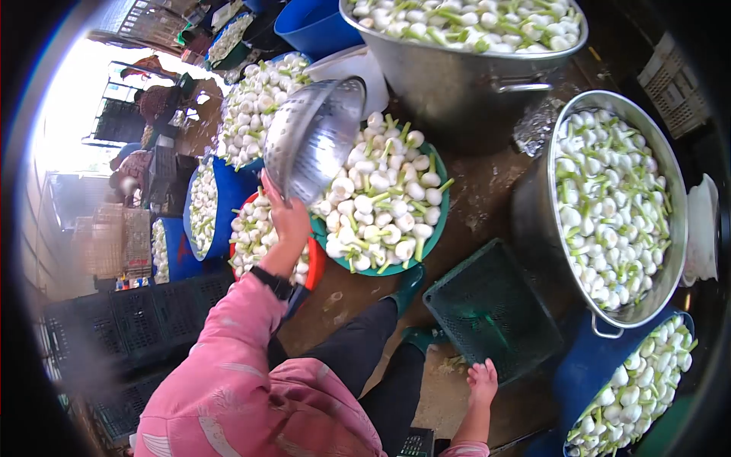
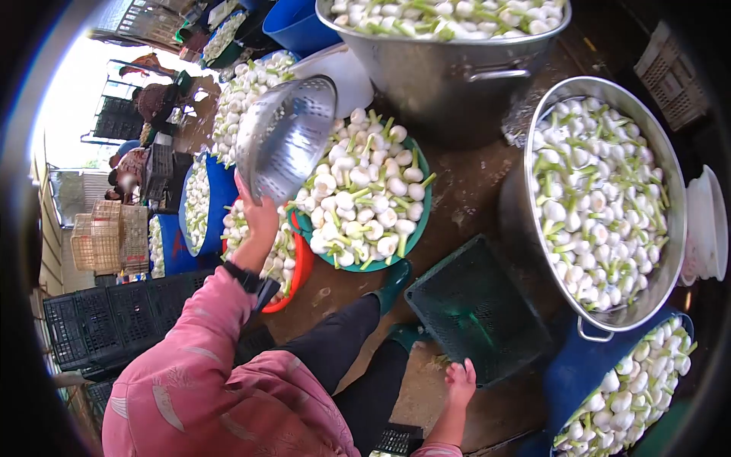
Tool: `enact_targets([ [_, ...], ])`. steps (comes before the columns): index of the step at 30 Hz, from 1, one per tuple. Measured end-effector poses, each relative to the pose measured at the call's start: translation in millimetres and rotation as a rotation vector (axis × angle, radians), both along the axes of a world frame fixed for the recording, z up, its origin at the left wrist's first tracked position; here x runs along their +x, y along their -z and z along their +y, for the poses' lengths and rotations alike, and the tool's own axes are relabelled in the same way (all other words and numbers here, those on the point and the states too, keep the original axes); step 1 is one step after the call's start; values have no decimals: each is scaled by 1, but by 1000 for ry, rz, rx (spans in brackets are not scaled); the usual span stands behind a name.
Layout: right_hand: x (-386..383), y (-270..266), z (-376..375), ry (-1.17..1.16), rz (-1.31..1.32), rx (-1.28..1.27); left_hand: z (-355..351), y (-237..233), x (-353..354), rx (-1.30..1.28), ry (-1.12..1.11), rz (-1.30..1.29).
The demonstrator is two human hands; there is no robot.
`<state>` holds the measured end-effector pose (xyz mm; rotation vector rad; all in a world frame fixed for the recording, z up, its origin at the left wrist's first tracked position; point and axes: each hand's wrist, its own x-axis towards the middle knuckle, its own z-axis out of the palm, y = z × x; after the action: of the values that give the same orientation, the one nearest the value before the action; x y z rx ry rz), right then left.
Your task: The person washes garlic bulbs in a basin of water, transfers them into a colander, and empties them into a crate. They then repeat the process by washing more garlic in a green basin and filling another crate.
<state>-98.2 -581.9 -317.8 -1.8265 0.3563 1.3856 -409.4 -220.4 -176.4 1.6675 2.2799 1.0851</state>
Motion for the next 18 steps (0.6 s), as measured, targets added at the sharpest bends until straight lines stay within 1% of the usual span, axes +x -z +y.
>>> enact_targets([
  [1,8,-32,29,2,3,165,-12,10,-3,-132,76,-230],
  [2,12,-69,59,7,-3,330,-31,-9,26,-375,119,-464],
  [3,16,-108,89,18,-4,498,-54,-23,73,-256,129,-802],
  [4,20,-138,109,32,-16,653,-74,-61,122,-442,86,-1115],
  [5,32,-154,116,153,54,707,-87,-61,147,-684,169,-1299],
  [6,46,-167,121,266,124,773,-96,-55,168,-965,318,-1286],
  [7,60,-177,121,373,204,849,-102,-63,199,-1220,388,-1326],
  [8,85,-181,115,536,258,828,-99,-65,223,-1338,607,-1201],
  [10,109,-204,116,409,-49,759,-77,-61,266,-1525,787,-1155],
  [11,122,-209,122,514,-145,775,-64,-61,287,-1559,920,-1216],
  [12,139,-220,131,514,-253,817,-47,-66,309,-1591,1155,-1077],
  [13,158,-227,141,563,-355,765,-33,-51,330,-1392,1272,-1039],
  [14,185,-223,149,481,-512,514,-19,-33,355,-1198,1101,-1084],
  [15,211,-199,159,356,-933,447,5,-8,381,-1109,940,-1124],
  [16,229,-204,184,100,-1412,136,26,11,404,-1058,768,-1147],
  [17,253,-190,198,-122,-1534,-88,46,37,420,-1121,788,-979],
  [18,267,-179,218,-246,-1464,-279,64,104,442,-968,828,-920],
])
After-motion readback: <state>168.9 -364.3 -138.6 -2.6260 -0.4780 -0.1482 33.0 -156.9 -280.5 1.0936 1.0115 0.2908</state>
